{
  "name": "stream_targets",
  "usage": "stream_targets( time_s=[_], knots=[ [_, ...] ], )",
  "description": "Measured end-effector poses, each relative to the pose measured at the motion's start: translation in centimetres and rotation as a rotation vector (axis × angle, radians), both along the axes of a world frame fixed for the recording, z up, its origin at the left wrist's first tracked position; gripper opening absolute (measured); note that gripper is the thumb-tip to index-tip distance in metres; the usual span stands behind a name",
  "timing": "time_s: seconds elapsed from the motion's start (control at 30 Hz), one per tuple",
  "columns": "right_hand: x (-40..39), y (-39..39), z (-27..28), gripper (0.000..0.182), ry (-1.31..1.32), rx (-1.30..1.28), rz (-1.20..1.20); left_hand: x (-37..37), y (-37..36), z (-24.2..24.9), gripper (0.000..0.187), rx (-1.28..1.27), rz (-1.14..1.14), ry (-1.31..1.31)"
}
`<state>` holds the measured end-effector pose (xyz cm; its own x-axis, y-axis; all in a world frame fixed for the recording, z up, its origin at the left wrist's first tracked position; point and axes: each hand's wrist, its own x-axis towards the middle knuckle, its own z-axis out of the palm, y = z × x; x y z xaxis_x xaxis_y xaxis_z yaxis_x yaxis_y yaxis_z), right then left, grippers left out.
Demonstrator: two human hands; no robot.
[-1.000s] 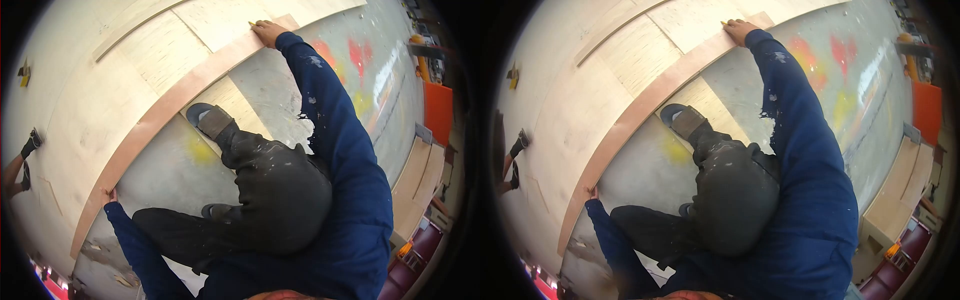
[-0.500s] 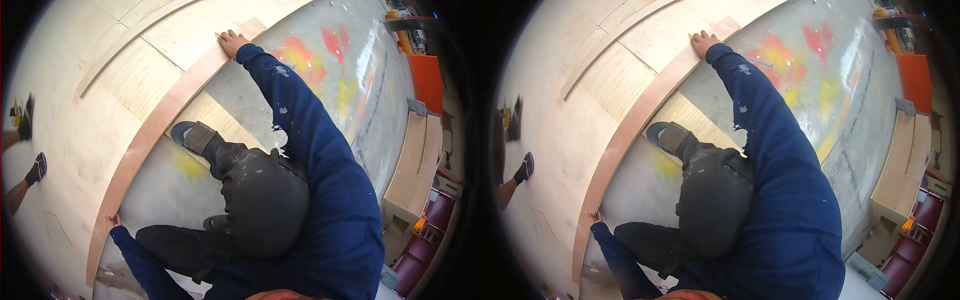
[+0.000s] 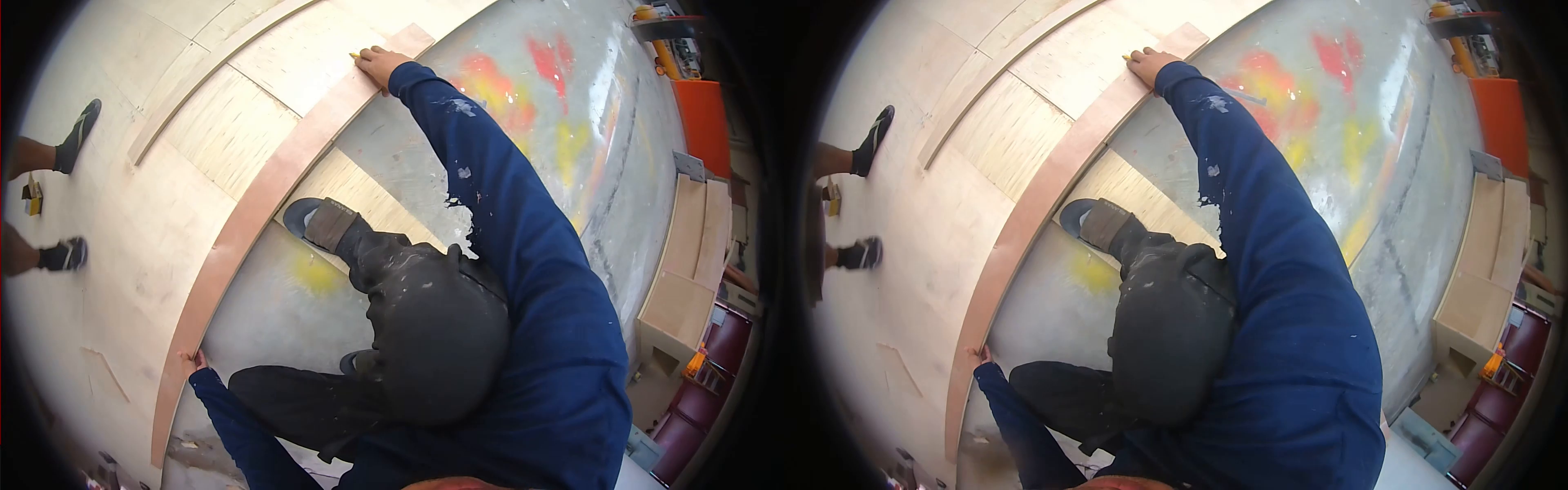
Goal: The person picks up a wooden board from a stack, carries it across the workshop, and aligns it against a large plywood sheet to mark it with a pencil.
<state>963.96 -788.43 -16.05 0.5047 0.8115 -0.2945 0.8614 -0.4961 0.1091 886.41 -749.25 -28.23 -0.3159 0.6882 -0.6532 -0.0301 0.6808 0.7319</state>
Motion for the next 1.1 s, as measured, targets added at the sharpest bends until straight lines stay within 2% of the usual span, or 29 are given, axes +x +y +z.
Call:
stream_targets(
  time_s=[0.37,0.67,1.1],
  knots=[
    [0.2,0.1,-0.8,0.087,-0.025,-0.014,0.013,0.9,-1.0,1.1,0.037,0.025,-0.013,-0.036],
    [-0.4,0.0,-0.6,0.085,-0.017,-0.001,-0.012,1.3,-0.9,1.4,0.045,-0.032,-0.046,-0.034],
    [-0.5,0.0,-0.7,0.083,-0.034,0.028,0.000,0.5,-0.5,0.6,0.043,-0.061,-0.031,-0.113]
  ],
)
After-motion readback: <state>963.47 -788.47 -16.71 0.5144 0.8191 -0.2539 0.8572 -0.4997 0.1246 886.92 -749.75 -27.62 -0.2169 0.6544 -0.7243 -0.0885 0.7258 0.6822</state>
